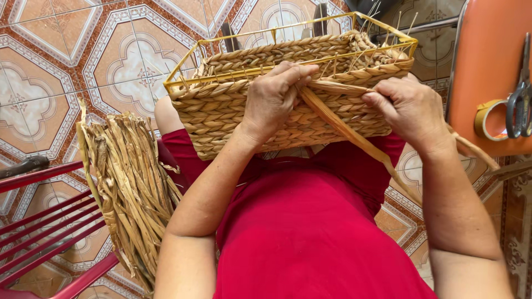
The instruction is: The person weaves dried palm leaves into a rectangular basket using a yellow wire frame. They interlace the leaves through the frame and use a wooden tool to press the weave tight, working continuously around the basket's edge.
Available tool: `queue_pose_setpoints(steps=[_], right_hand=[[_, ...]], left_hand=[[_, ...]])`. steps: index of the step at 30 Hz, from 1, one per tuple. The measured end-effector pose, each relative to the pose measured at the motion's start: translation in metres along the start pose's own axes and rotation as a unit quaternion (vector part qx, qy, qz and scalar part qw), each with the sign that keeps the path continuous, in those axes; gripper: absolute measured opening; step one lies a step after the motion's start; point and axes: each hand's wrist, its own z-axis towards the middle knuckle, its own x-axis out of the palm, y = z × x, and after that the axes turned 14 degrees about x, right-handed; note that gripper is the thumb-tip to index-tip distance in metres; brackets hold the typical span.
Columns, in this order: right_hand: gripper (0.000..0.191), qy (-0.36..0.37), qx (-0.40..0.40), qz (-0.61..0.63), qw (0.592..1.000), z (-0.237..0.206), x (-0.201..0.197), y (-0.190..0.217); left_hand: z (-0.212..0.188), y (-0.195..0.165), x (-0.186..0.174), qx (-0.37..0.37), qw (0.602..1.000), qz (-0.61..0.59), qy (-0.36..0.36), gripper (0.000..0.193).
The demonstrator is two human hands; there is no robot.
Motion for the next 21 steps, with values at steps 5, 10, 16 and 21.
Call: queue_pose_setpoints(steps=[5, 10, 16, 21], right_hand=[[0.022, -0.15, -0.011, -0.005, 0.989, -0.029, -0.001, 0.027], [0.027, -0.071, -0.088, 0.049, 0.992, -0.036, 0.006, 0.093], [0.011, -0.063, -0.117, 0.016, 0.991, -0.017, -0.043, 0.082], [0.014, -0.161, -0.142, -0.012, 0.977, -0.003, -0.05, 0.091]], left_hand=[[-0.001, 0.009, 0.012, -0.062, 0.997, -0.028, -0.048, 0.013], [0.002, 0.017, 0.023, -0.019, 0.989, 0.15, -0.002, 0.018], [0.013, 0.017, -0.014, -0.135, 0.97, -0.164, 0.116, 0.017], [0.007, 0.004, 0.008, 0.171, 0.975, 0.123, 0.065, 0.021]])
